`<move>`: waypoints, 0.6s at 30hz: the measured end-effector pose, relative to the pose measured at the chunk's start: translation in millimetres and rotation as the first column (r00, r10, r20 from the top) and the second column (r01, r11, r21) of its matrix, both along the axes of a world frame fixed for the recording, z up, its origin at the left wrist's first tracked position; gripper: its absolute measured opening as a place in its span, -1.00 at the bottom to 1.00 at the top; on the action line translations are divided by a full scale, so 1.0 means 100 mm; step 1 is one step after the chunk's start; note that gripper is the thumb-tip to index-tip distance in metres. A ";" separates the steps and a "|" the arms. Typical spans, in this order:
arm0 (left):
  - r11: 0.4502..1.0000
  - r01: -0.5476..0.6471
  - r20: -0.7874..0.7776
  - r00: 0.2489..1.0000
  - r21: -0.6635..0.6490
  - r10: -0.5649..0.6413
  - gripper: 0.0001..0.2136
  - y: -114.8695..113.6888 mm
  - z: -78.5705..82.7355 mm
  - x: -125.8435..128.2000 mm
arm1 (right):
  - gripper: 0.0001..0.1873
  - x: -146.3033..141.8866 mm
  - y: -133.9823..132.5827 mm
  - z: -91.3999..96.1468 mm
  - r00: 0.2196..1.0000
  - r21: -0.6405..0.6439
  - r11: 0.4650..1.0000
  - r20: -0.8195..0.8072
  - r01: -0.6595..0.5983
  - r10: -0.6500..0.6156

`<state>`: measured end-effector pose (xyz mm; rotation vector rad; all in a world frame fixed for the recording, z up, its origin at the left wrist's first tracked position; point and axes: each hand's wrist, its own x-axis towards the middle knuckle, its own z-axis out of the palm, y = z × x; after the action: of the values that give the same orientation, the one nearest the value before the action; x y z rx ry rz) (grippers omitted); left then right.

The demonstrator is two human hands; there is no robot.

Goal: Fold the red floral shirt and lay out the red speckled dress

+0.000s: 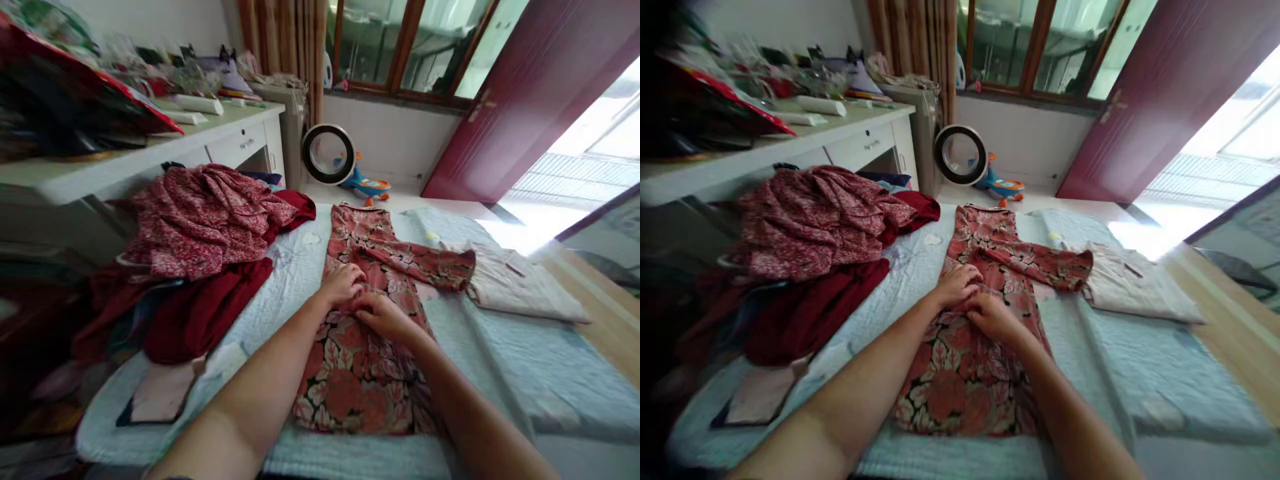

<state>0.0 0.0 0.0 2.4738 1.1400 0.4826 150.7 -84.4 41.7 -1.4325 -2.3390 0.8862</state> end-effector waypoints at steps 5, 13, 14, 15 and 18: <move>1.000 -0.022 -0.011 1.000 -0.004 0.022 -0.77 0.03 0.01 0.04 | -0.71 -0.04 -0.29 0.10 0.989 -0.012 0.993 0.082 -0.119 0.119; 0.995 -0.036 0.018 0.999 -0.098 0.038 -0.78 0.06 0.05 0.02 | -0.76 0.05 0.01 0.31 0.983 -0.090 0.980 -0.060 -0.177 0.172; 0.992 -0.032 0.038 0.999 -0.125 0.037 -0.78 0.08 0.04 0.01 | -0.75 0.05 0.08 0.25 0.995 0.025 0.995 -0.032 -0.092 0.093; 0.989 -0.023 0.062 0.998 -0.148 0.033 -0.77 0.10 0.04 0.00 | -0.74 0.04 0.13 0.18 1.000 0.144 0.989 0.000 -0.018 0.019; 0.985 0.012 0.126 0.992 -0.174 0.010 -0.72 0.16 0.01 -0.02 | -0.64 0.01 0.12 -0.10 0.992 0.314 0.949 0.122 0.001 -0.041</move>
<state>-1.7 16.4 1.2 2.2599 1.0816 0.5088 151.7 -71.9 32.0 -1.4105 -2.4153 0.4001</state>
